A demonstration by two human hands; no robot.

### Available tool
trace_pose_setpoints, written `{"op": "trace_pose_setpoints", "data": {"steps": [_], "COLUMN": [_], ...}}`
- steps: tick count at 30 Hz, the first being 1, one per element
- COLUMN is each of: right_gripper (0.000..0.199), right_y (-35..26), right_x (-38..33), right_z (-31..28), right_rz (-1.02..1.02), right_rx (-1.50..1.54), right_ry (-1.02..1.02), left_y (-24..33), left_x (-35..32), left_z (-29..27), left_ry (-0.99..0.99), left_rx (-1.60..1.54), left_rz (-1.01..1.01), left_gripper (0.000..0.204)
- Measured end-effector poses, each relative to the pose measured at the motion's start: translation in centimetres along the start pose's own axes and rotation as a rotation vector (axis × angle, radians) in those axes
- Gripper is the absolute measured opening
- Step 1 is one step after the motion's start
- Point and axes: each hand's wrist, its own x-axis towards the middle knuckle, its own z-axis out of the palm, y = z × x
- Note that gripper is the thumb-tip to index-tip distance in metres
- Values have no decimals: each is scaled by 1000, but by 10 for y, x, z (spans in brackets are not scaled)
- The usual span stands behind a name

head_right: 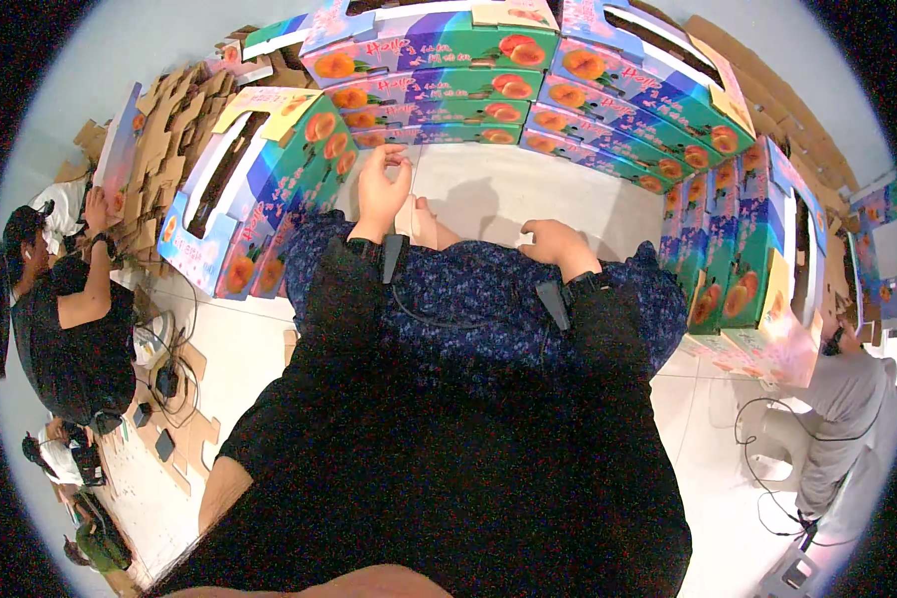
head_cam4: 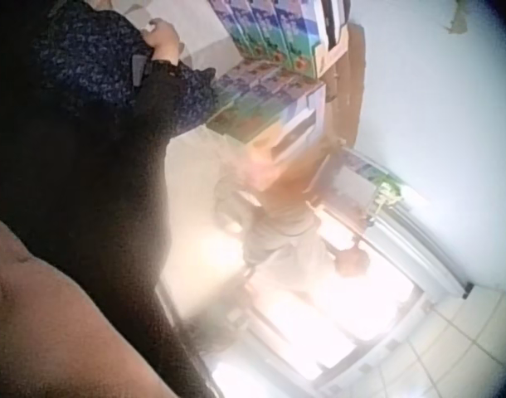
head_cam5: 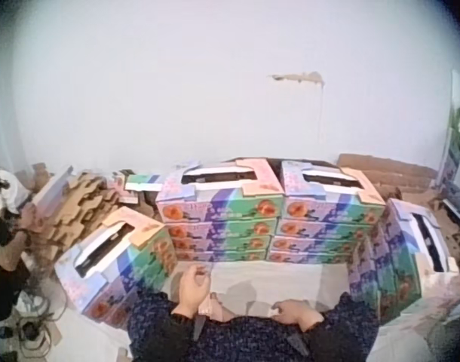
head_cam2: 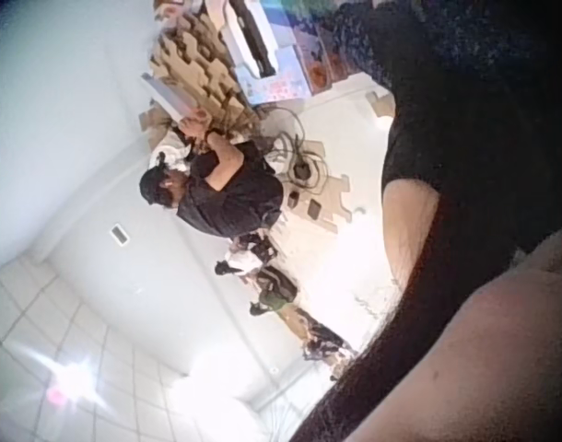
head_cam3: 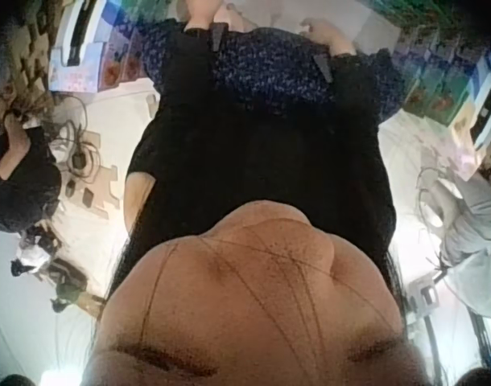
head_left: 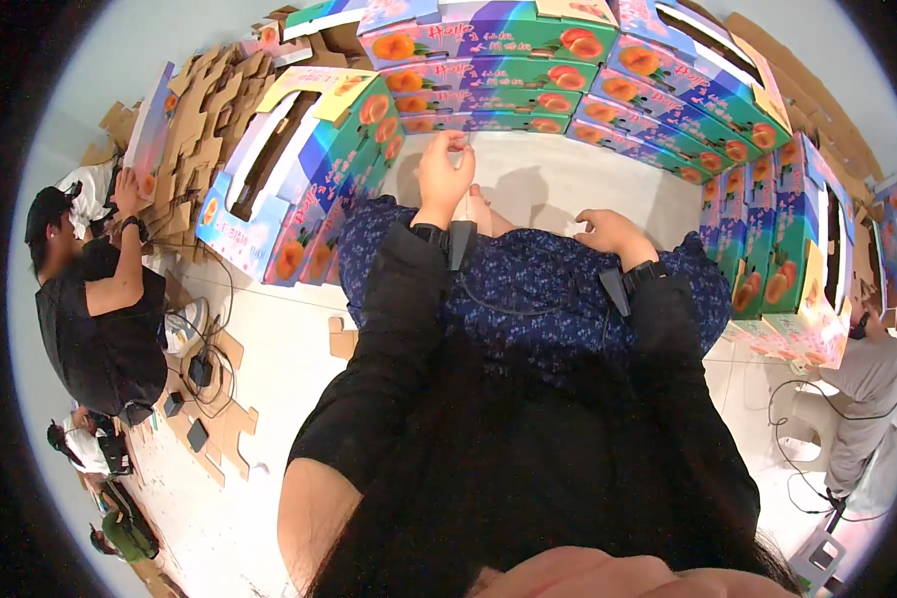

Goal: Folding and stacking cardboard fruit boxes on the floor.

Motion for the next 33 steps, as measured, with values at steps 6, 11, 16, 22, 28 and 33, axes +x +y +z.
{"op": "trace_pose_setpoints", "data": {"steps": [6,11,16,22,28,33], "right_gripper": [52,55,55,43,43,33], "right_y": [-14,-21,-32,-34,-44,-37], "right_x": [-6,-10,-13,-13,-11,-8], "right_z": [-15,-18,-23,-10,-11,1], "right_rz": [114,116,47,-63,-102,-161], "right_rx": [-51,-74,-66,-93,-77,-58], "right_ry": [-143,-144,-121,-56,-180,-67], "left_y": [-2,0,1,1,-8,-10], "left_x": [2,5,10,13,15,17], "left_z": [3,11,15,25,29,32], "left_ry": [-36,-91,-166,-256,-283,-300], "left_rx": [-17,-2,64,47,26,26], "left_rz": [-12,-9,7,-15,-26,-12], "left_gripper": [20,21,22,24,24,25]}}
